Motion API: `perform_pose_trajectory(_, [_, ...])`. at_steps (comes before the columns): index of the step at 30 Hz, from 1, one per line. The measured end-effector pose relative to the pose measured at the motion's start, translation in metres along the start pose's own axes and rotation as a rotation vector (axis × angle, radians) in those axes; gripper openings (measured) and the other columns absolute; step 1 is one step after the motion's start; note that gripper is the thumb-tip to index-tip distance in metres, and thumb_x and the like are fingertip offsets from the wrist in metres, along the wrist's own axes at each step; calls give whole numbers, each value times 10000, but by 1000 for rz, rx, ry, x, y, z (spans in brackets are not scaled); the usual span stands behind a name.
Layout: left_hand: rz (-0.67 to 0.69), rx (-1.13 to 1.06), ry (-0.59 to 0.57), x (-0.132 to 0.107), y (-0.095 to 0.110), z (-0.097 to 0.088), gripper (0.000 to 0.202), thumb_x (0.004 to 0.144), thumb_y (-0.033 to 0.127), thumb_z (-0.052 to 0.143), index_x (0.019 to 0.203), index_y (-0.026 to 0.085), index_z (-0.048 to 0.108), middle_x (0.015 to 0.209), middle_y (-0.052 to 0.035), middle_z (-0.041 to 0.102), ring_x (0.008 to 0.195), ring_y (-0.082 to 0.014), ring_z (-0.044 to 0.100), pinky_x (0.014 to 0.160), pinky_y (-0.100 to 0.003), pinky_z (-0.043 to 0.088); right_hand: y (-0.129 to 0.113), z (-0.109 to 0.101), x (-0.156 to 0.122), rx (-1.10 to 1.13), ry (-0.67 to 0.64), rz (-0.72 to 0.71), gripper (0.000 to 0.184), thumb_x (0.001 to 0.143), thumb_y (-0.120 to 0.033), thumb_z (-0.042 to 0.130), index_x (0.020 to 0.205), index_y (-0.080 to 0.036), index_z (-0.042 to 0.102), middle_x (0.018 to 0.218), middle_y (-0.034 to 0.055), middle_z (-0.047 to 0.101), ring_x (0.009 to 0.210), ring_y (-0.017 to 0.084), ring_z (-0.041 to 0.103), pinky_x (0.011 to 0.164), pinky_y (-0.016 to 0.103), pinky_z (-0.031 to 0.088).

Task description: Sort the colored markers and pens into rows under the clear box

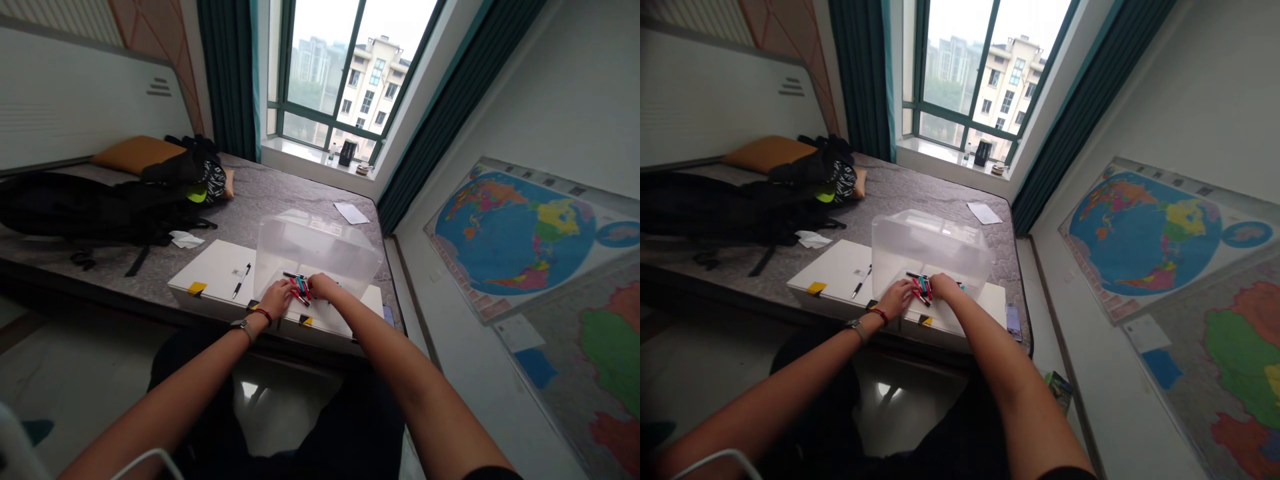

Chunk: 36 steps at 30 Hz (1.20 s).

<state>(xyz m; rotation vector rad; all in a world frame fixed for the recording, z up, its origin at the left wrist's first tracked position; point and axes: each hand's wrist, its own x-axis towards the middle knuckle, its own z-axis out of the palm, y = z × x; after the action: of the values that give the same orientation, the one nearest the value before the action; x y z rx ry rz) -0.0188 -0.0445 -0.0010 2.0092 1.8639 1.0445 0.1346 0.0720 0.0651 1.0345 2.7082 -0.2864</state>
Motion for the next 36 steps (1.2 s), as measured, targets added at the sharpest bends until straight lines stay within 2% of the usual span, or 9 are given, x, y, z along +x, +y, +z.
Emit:
perform_pose_trajectory(3, [-94,-84,87,-3,-5,5,294,808,183,590,1098,208,633,1090,-75,584,967,-188,595,936,-361,495,0,3,4,-19,3,-5,173,779,-217,651,918,-177,747,955,123,729,910,229,666,759,237,454])
perform_pose_trajectory(6, [-125,-119,99,-2,-6,7,287,787,183,610,1070,216,641,1097,-63,573,907,-168,603,906,-342,513,-1,4,3,-34,14,-9,176,800,-205,627,928,-181,745,970,117,725,926,219,661,775,230,446])
perform_pose_trajectory(14, [-101,-115,94,-2,-5,4,256,790,205,610,1040,226,659,1063,-59,603,1019,-193,593,948,-341,488,-7,6,-2,-30,68,-53,251,854,-255,582,1064,-208,712,1060,100,703,1008,212,632,823,239,437])
perform_pose_trajectory(19, [-88,-115,68,-3,-4,2,242,795,211,609,1025,241,677,1049,-48,620,1021,-190,600,958,-343,483,-10,9,4,-35,73,-69,216,883,-234,549,1019,-178,708,1070,116,687,992,204,635,824,236,436])
perform_pose_trajectory(23, [-54,-126,56,-4,-3,1,171,803,193,603,924,246,712,1013,-37,630,999,-177,608,959,-322,482,-4,11,6,-40,110,-13,228,874,-248,565,1050,-160,681,1073,128,679,990,217,632,809,245,441])
perform_pose_trajectory(27, [-34,-128,77,-4,-4,2,128,809,196,610,866,231,719,1003,-43,636,990,-177,610,961,-318,477,3,12,6,-24,80,7,205,853,-271,589,984,-155,695,1038,129,694,984,230,629,791,251,438])
perform_pose_trajectory(32, [-47,-133,50,-4,-3,1,133,813,197,604,871,234,718,1003,-41,634,988,-178,608,952,-319,482,-1,10,7,10,89,43,183,834,-215,555,914,-159,709,991,126,709,934,227,645,763,257,444])
perform_pose_trajectory(34, [-58,-136,44,-4,-2,0,137,811,184,599,859,235,716,1001,-39,631,991,-178,607,954,-316,481,-2,10,8,49,120,62,164,815,-214,571,882,-152,707,969,131,711,914,232,649,758,265,452])
perform_pose_trajectory(36, [-58,-139,50,-5,-1,0,138,812,179,595,859,233,713,997,-40,629,986,-178,606,951,-314,480,-1,10,7,153,206,88,150,814,-225,579,877,-158,698,943,114,713,902,223,649,768,268,460])
